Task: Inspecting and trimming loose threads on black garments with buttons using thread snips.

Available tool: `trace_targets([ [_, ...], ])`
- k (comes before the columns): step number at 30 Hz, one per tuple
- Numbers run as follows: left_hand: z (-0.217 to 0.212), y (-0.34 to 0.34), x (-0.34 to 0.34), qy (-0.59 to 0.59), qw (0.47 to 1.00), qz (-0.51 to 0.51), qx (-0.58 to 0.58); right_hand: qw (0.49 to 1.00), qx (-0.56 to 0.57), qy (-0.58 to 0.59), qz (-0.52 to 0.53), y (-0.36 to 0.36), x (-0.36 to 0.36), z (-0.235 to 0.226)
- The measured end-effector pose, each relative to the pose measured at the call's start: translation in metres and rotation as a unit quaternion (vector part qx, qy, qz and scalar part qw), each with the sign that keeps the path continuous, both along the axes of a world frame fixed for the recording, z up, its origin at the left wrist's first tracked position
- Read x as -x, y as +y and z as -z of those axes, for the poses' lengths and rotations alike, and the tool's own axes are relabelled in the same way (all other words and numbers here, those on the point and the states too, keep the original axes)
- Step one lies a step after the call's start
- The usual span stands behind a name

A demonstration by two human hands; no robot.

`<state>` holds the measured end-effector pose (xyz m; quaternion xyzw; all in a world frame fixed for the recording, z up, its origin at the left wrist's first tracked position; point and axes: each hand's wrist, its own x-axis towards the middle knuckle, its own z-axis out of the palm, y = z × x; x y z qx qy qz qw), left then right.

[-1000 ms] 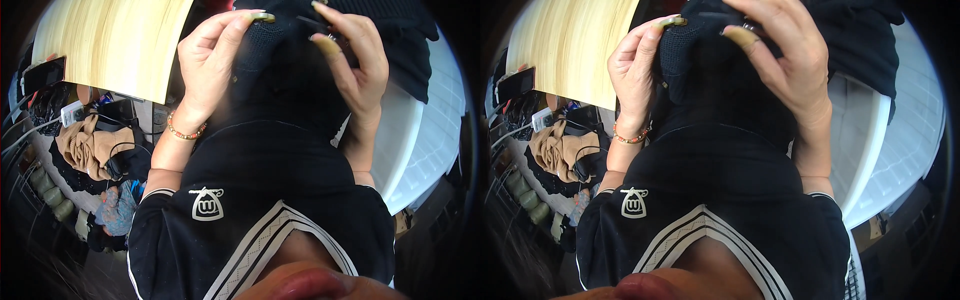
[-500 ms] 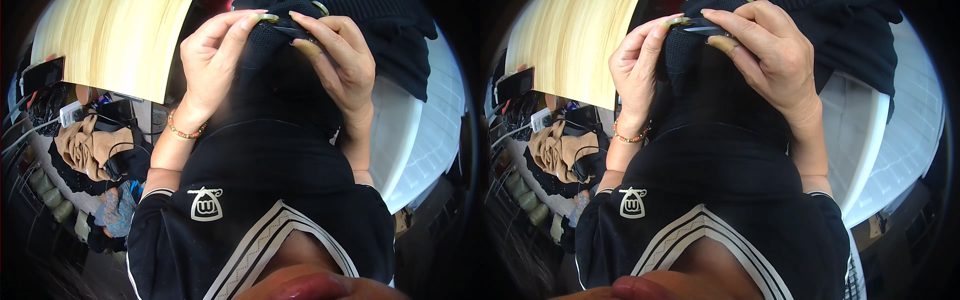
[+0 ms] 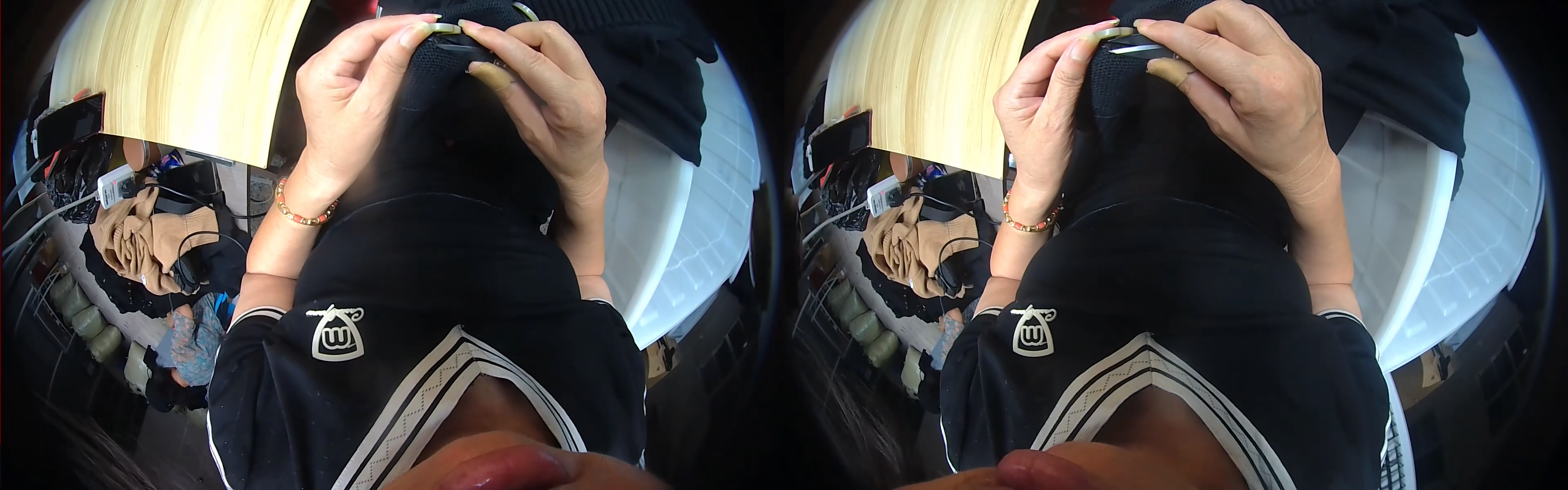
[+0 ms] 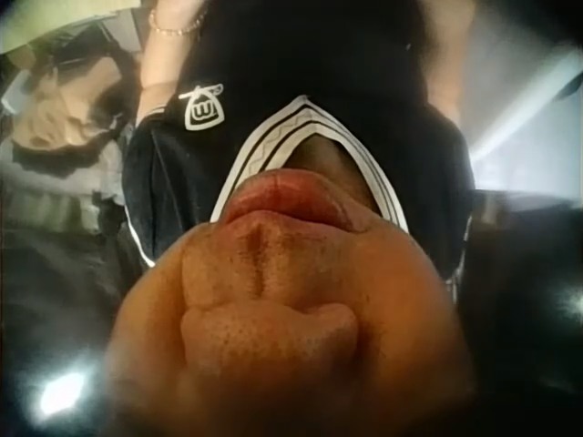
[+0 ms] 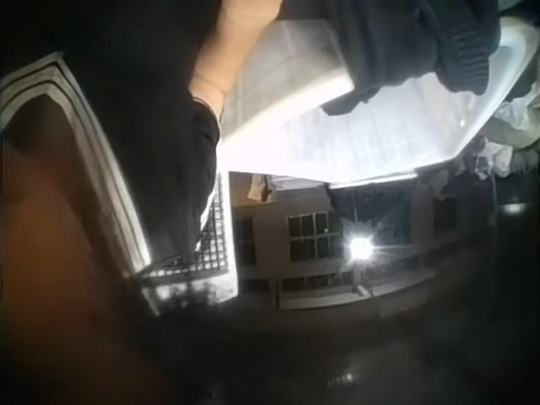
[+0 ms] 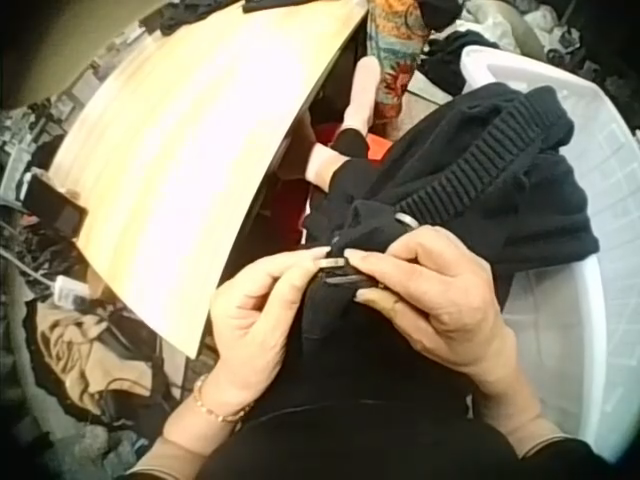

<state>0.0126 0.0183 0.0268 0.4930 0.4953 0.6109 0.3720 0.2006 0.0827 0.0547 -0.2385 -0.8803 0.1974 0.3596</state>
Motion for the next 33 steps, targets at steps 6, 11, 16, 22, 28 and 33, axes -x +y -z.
trace_targets([
  [6, 0.002, 0.000, 0.000, 0.006, 1.000, 0.001, -0.001, 1.000, 0.030, 0.006, 0.003, -0.002, 0.002, 0.002],
  [11, 0.002, -0.001, 0.001, 0.012, 1.000, 0.004, 0.021, 0.998, 0.065, 0.013, 0.015, -0.004, 0.003, 0.003],
  [16, 0.003, -0.001, 0.000, 0.039, 0.999, 0.000, -0.002, 0.998, 0.051, 0.010, 0.017, -0.005, 0.002, 0.005],
  [22, 0.005, -0.002, 0.000, 0.033, 0.999, 0.009, -0.001, 0.999, 0.041, 0.016, 0.023, -0.006, 0.003, 0.007],
  [28, 0.007, -0.003, 0.000, 0.020, 1.000, 0.006, 0.012, 0.999, 0.022, 0.016, 0.036, -0.007, 0.002, 0.014],
  [33, 0.009, -0.003, 0.007, -0.032, 0.995, 0.015, 0.090, 0.995, 0.079, 0.045, 0.028, -0.006, 0.009, 0.006],
])
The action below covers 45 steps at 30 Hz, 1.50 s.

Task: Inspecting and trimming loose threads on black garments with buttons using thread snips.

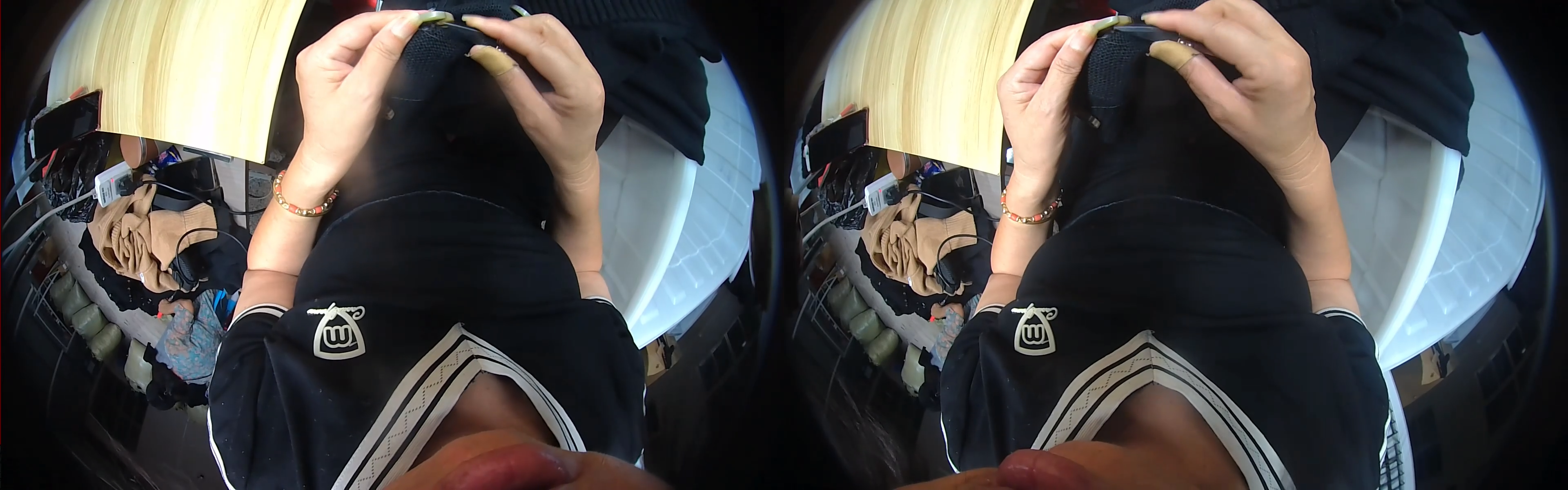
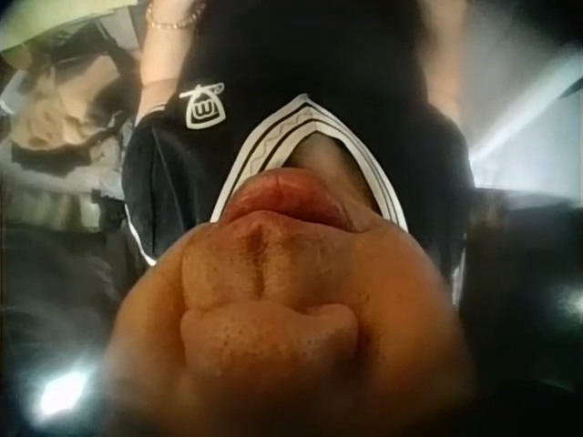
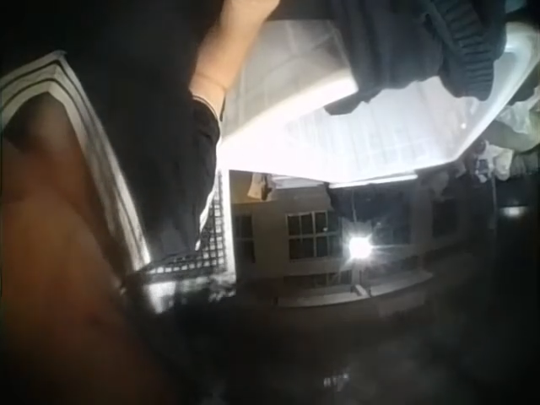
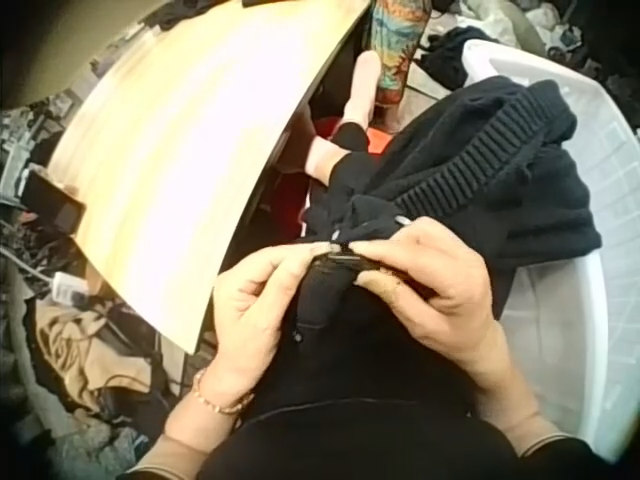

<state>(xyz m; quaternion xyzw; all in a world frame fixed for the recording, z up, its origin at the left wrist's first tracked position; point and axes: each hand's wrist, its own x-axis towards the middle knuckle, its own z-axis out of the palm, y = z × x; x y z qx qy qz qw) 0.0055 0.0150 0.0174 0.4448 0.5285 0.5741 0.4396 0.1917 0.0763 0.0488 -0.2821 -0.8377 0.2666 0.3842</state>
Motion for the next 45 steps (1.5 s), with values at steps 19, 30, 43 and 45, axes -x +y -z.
trace_targets([
  [19, -0.019, -0.012, 0.040, -0.171, 0.971, 0.136, 0.102, 0.930, 0.351, 0.093, 0.055, 0.027, 0.013, 0.018],
  [30, -0.010, -0.011, 0.038, -0.212, 0.970, 0.119, 0.023, 0.939, 0.320, 0.102, 0.069, 0.031, 0.008, 0.023],
  [43, -0.006, -0.004, 0.031, 0.001, 1.000, -0.010, 0.008, 0.938, 0.332, 0.079, 0.061, 0.030, -0.014, 0.038],
  [45, -0.005, -0.002, 0.028, 0.051, 0.998, -0.035, -0.029, 0.937, 0.333, 0.088, 0.055, 0.028, -0.016, 0.038],
])
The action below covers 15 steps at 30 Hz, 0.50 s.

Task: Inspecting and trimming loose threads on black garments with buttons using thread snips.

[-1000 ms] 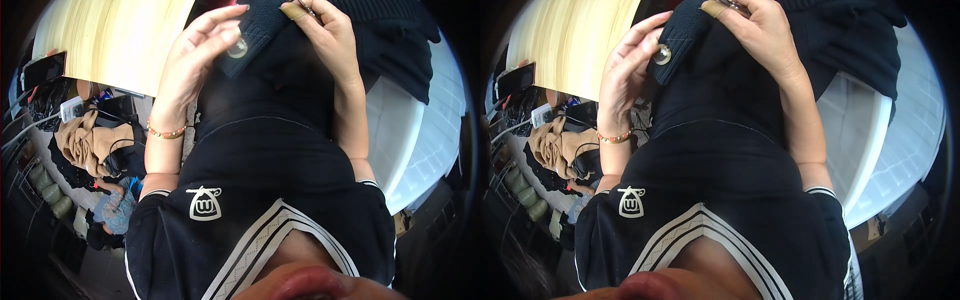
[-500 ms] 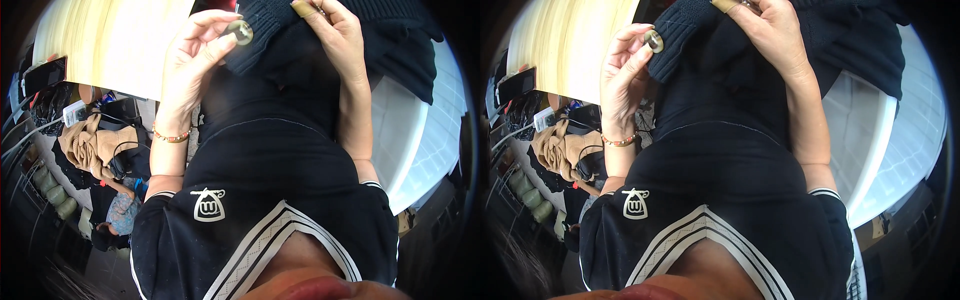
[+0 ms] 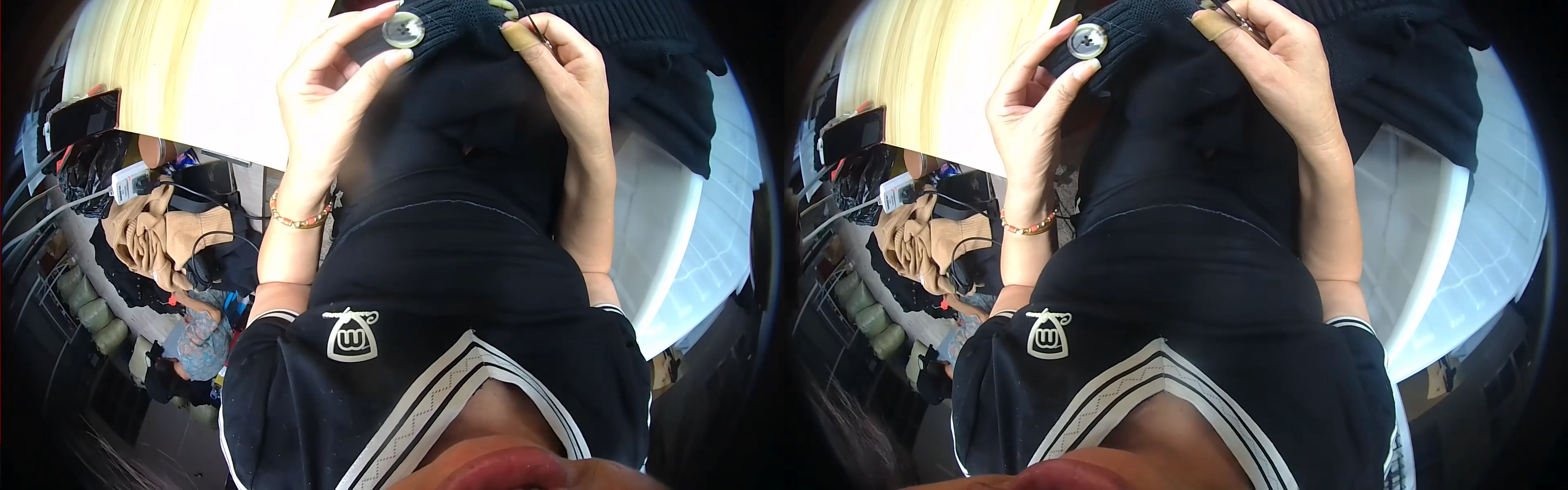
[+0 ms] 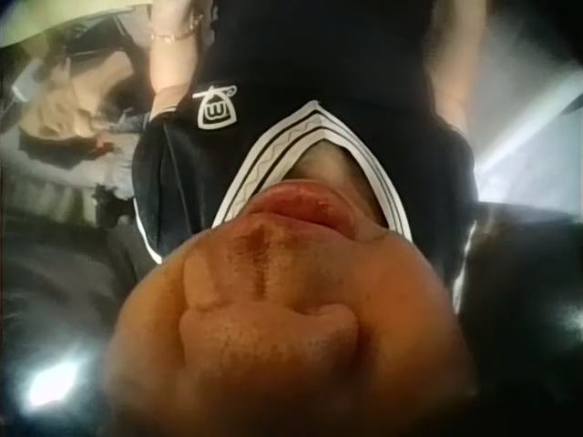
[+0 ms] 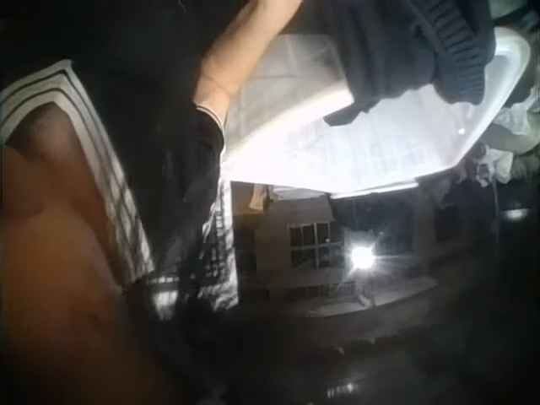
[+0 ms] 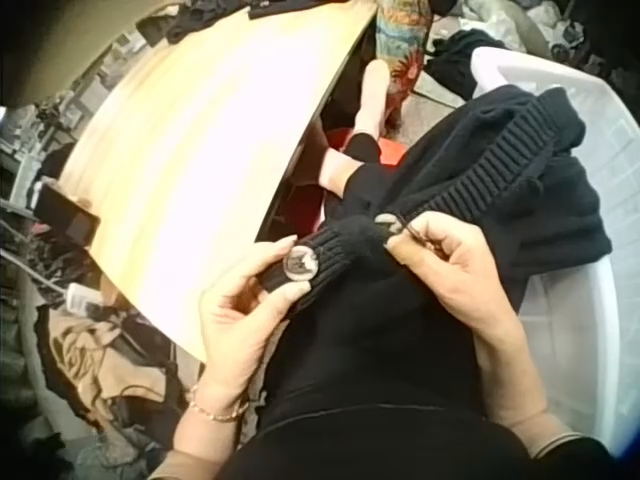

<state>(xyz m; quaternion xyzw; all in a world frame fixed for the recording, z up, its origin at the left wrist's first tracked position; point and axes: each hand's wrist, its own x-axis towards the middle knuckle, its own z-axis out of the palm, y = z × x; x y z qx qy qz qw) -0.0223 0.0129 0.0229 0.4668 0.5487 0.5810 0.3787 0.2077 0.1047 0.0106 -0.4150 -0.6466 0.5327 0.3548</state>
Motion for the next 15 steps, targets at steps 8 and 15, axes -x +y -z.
trace_targets([
  [8, -0.003, -0.003, -0.013, -0.031, 0.999, -0.012, 0.023, 0.954, -0.255, -0.138, 0.078, -0.028, 0.017, -0.043],
  [15, -0.004, 0.002, -0.030, -0.075, 0.997, -0.028, -0.016, 0.938, -0.342, -0.062, 0.015, -0.034, 0.028, -0.026],
])
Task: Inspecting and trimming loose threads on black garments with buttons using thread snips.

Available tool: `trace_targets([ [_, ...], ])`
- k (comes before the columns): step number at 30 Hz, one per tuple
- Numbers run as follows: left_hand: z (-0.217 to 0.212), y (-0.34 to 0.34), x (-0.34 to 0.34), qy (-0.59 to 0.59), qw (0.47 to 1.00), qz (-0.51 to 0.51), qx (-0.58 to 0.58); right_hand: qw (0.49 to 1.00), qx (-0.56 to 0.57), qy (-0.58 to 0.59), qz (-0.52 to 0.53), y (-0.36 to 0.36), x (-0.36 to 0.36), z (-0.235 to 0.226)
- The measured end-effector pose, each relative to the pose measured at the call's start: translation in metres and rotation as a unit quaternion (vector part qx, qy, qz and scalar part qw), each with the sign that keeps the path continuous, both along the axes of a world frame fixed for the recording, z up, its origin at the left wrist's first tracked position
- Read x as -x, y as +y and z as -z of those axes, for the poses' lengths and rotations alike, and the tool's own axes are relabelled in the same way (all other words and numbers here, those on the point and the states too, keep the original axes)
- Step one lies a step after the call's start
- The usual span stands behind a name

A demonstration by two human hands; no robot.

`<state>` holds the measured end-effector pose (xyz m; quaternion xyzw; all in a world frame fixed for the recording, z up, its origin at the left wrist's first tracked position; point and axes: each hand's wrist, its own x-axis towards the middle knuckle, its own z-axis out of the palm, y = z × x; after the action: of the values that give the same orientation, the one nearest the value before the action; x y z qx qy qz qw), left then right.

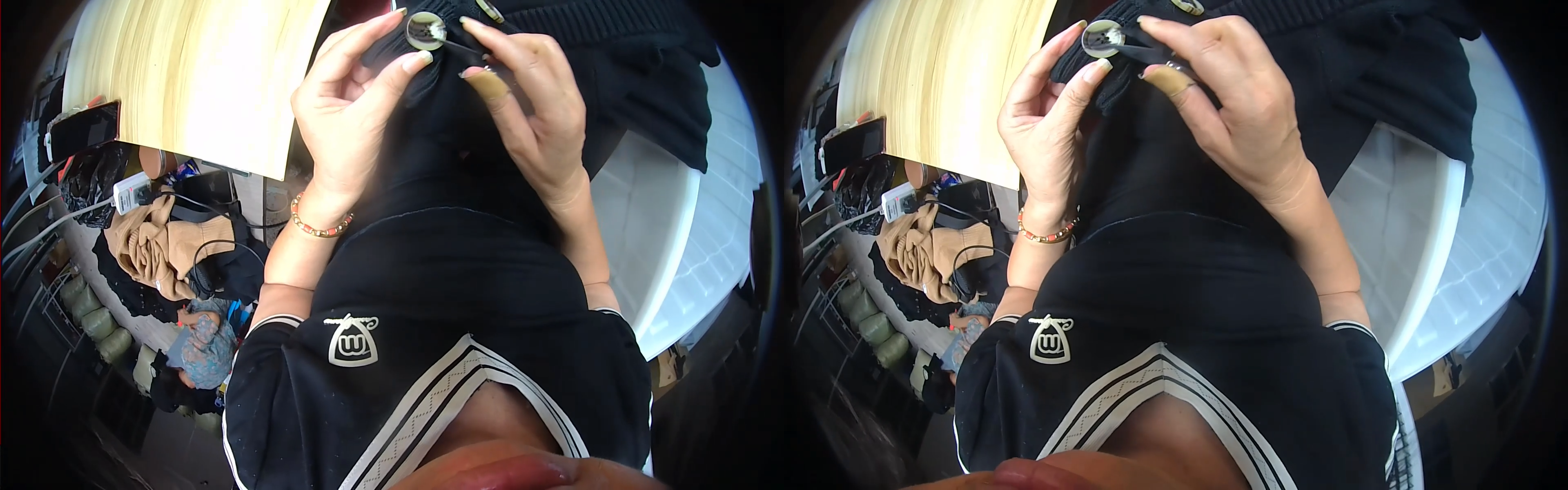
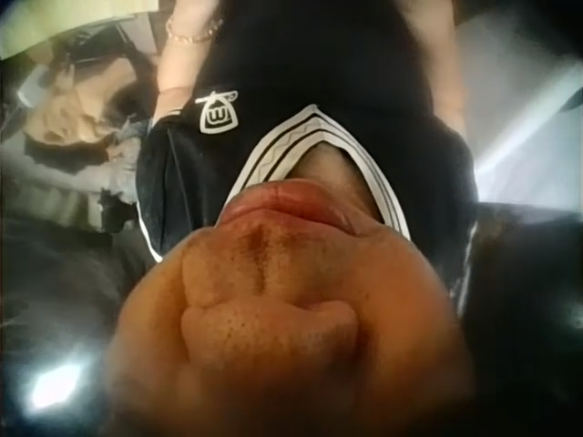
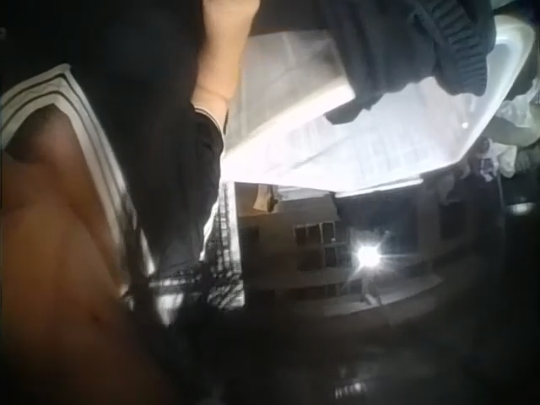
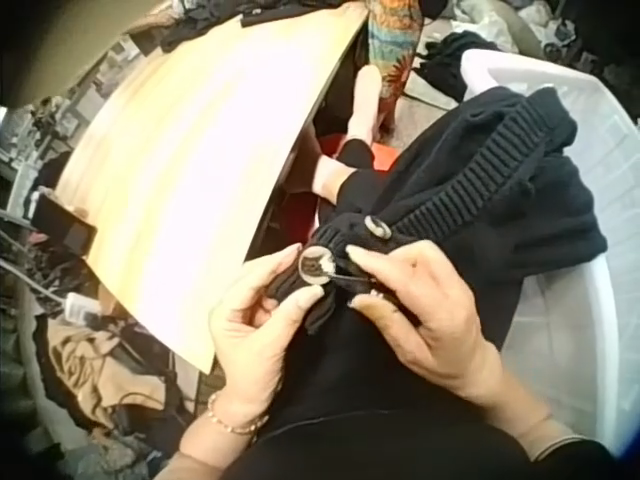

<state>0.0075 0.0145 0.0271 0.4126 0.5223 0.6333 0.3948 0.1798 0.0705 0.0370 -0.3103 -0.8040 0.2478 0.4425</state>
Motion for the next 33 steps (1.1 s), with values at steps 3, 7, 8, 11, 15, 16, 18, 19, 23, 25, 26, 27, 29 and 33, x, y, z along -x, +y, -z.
trace_targets([
  [3, -0.001, -0.001, -0.002, -0.068, 0.997, 0.003, 0.026, 1.000, 0.007, 0.011, -0.003, -0.003, 0.002, 0.012],
  [7, -0.003, -0.004, -0.004, -0.053, 0.998, -0.005, 0.046, 1.000, 0.016, 0.002, 0.004, -0.005, 0.002, 0.015],
  [8, -0.002, -0.004, -0.005, -0.073, 0.997, -0.003, 0.039, 1.000, 0.022, 0.002, 0.006, -0.005, 0.002, 0.014],
  [11, 0.000, -0.004, -0.009, -0.096, 0.995, 0.002, 0.022, 0.999, 0.033, 0.008, 0.015, -0.006, 0.004, 0.013],
  [15, 0.003, -0.003, -0.016, -0.141, 0.990, 0.020, -0.023, 0.999, 0.034, 0.010, 0.020, -0.007, 0.004, 0.014],
  [16, 0.004, -0.003, -0.016, -0.136, 0.990, 0.022, -0.023, 0.999, 0.036, 0.012, 0.020, -0.008, 0.004, 0.014],
  [18, 0.005, -0.002, -0.016, -0.135, 0.990, 0.031, -0.030, 0.999, 0.038, 0.013, 0.022, -0.008, 0.005, 0.015],
  [19, 0.005, -0.002, -0.016, -0.136, 0.989, 0.038, -0.037, 0.999, 0.037, 0.017, 0.020, -0.008, 0.005, 0.015],
  [23, 0.006, -0.003, -0.016, -0.121, 0.991, 0.047, -0.023, 0.998, 0.045, 0.039, 0.012, -0.003, 0.005, 0.016],
  [25, 0.005, -0.002, -0.014, -0.149, 0.987, 0.061, -0.006, 0.989, 0.119, 0.083, -0.015, -0.001, 0.003, 0.016],
  [26, 0.005, -0.003, -0.013, -0.150, 0.987, 0.060, 0.003, 0.983, 0.151, 0.107, -0.020, -0.001, 0.003, 0.015],
  [27, 0.005, -0.002, -0.011, -0.149, 0.987, 0.059, 0.003, 0.969, 0.210, 0.118, -0.052, -0.001, 0.002, 0.016],
  [29, 0.004, -0.002, -0.006, -0.116, 0.991, 0.057, 0.038, 0.936, 0.289, 0.182, -0.087, -0.001, 0.002, 0.017],
  [33, 0.003, -0.001, -0.002, -0.101, 0.992, 0.056, 0.058, 0.956, 0.208, 0.172, -0.118, 0.005, 0.007, 0.024],
])
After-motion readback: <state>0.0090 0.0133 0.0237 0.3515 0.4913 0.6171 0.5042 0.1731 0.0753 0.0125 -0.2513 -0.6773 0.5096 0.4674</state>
